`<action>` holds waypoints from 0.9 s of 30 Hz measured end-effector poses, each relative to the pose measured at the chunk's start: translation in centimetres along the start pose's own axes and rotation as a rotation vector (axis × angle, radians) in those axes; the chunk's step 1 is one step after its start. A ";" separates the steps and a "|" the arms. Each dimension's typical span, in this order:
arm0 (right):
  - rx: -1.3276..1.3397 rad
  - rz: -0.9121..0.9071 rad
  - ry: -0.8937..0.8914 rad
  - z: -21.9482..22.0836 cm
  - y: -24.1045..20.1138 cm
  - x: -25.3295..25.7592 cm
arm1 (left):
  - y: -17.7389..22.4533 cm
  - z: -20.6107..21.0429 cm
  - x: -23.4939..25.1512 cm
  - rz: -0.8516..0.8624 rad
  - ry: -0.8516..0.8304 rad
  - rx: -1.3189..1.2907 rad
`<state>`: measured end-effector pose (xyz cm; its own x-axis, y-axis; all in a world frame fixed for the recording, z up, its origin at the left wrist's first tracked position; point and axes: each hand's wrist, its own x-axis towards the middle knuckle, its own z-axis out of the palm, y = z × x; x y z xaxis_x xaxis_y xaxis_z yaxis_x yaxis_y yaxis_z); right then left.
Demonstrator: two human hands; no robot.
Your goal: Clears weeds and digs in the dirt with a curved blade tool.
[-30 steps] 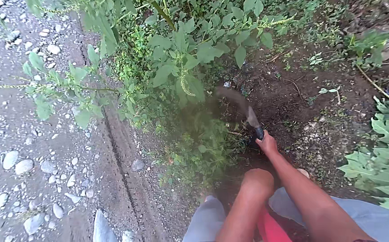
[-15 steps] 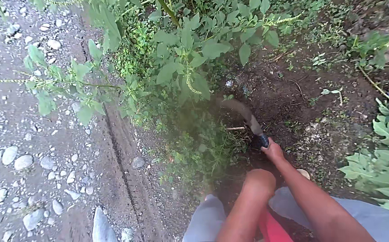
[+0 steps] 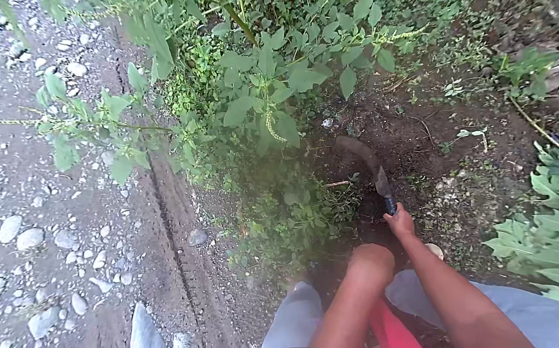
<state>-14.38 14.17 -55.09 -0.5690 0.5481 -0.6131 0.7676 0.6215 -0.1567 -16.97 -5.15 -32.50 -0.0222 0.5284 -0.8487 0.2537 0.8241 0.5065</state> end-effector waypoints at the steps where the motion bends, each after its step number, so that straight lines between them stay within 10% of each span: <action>1: 0.107 0.003 0.045 0.0 -1.0 -0.2 | 0.2 -0.2 -0.2 -0.002 -0.009 0.003; 5: 0.379 0.020 0.128 2.6 -4.1 -0.5 | 0.5 -0.4 -0.6 -0.002 -0.001 0.016; 11: -0.160 -0.012 -0.096 0.2 -1.5 0.3 | 0.0 -0.3 0.1 -0.010 0.002 -0.001; 20: 0.519 -0.054 0.134 1.2 -10.5 0.7 | 0.2 -0.1 -0.2 0.026 0.019 0.005; 27: -0.273 -0.052 -0.013 -0.4 -10.4 1.2 | -0.3 -0.2 -0.7 0.002 0.015 -0.006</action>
<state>-23.21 8.57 -53.91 -0.6002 0.5060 -0.6195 0.6288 0.7772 0.0255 -17.25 -5.66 -32.03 -0.0360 0.5331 -0.8453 0.2477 0.8242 0.5092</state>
